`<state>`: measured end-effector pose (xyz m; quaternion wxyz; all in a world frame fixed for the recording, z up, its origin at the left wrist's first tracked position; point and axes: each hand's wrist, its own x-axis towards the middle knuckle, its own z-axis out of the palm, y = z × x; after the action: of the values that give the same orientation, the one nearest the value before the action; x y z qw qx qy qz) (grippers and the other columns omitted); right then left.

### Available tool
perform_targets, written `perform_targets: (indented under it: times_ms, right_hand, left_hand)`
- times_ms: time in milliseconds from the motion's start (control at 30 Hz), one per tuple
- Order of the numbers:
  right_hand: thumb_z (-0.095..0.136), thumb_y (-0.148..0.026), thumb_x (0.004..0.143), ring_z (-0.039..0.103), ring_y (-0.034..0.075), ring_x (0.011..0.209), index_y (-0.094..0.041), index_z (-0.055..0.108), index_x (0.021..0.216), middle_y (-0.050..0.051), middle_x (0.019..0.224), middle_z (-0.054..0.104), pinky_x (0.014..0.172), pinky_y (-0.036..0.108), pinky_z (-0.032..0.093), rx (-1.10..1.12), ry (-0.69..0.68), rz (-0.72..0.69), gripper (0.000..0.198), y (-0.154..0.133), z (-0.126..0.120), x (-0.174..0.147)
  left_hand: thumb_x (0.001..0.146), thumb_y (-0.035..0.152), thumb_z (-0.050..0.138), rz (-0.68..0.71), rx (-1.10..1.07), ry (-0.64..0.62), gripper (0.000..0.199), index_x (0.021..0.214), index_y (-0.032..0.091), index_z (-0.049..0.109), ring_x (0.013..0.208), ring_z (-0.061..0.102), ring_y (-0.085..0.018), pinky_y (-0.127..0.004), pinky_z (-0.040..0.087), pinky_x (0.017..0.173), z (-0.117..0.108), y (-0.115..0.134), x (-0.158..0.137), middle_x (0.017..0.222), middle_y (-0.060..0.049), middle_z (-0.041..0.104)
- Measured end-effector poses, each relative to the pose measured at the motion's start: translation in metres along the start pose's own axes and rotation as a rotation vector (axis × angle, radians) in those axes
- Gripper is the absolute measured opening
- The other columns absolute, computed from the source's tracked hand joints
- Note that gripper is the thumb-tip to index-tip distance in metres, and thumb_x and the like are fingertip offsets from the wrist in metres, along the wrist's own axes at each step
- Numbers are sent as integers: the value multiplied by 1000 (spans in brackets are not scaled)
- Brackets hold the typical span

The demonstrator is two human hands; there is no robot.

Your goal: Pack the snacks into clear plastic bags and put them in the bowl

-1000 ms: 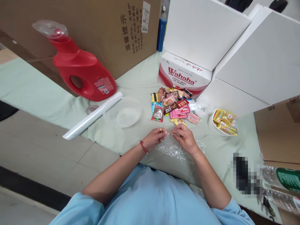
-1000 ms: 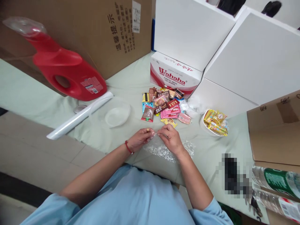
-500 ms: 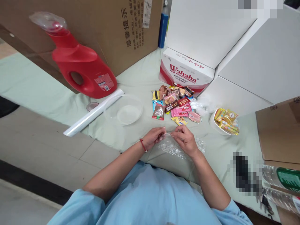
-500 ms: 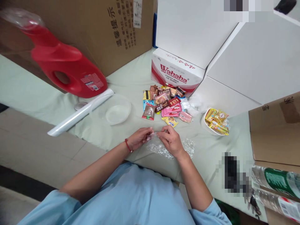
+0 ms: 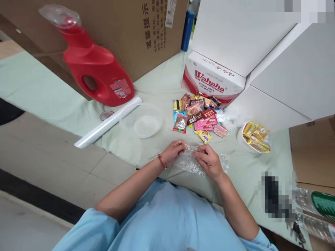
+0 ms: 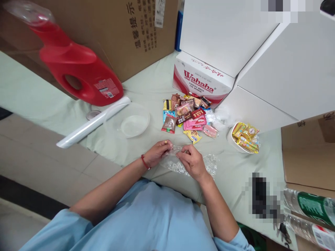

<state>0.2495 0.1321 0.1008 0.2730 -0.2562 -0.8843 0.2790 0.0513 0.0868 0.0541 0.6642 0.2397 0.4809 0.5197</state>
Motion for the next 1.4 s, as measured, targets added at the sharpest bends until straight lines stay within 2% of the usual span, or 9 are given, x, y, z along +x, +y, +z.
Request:
perform_targets:
  times_ms: [233,333,433,567,767,933,1100,1267,1400]
  right_hand:
    - [56,-18,100,61,17,76,-30,77,108,6,92,63,64,31,52,-11,-14,36,25,-16,-22,-51]
    - [57,-18,99,64,20,81,-32,76,109,6,90,67,67,33,53,-3,-125,104,25,-12,-33,-83]
    - [62,-30,99,69,23,93,-32,74,119,8,106,73,79,36,57,65,-208,278,23,-2,-47,-101]
    - [54,-52,101,71,25,96,-25,74,111,8,107,76,83,36,57,101,8,632,35,10,-59,-89]
    - [64,-57,89,69,24,86,-22,74,96,6,94,75,77,34,53,239,-197,671,37,22,-12,-29]
    - [60,-41,84,60,17,71,-21,66,83,2,77,67,66,28,46,299,-103,673,21,28,31,-7]
    - [59,-41,89,56,14,66,-21,64,89,1,81,66,63,26,43,294,-99,612,21,18,26,-4]
    - [75,-42,82,54,13,64,-20,64,120,5,111,72,64,28,45,193,-236,609,45,12,29,5]
    - [65,-22,89,62,16,73,-20,72,113,3,96,74,73,28,47,32,-315,578,25,6,36,12]
  left_hand:
    - [69,51,82,71,-134,161,45,79,20,52,76,62,-10,-24,49,70,-28,2,-13,93,-1,68]
    - [67,52,87,94,-217,214,49,78,20,51,89,68,-15,-31,54,83,-41,1,-27,103,-4,71]
    - [73,51,85,143,-217,205,46,77,18,54,97,71,-18,-35,54,92,-45,-4,-40,109,-6,72]
    - [83,50,79,232,-111,136,39,78,18,58,103,72,-22,-42,51,104,-36,-11,-50,115,-7,71]
    - [95,51,65,323,208,-35,36,82,18,61,109,71,-25,-42,50,104,-15,-10,-66,123,-13,70]
    - [93,48,64,230,459,-157,31,81,19,62,112,69,-26,-41,50,101,-31,-16,-94,125,-14,72]
    - [89,47,62,91,579,66,28,80,20,62,109,68,-26,-40,51,94,-62,-13,-113,121,-13,74]
    - [82,38,59,104,646,139,18,78,20,61,106,68,-25,-39,53,91,-65,-4,-100,117,-11,74]
    - [76,27,52,236,735,476,17,89,21,60,108,66,-25,-37,54,84,-61,11,-91,118,-10,71]
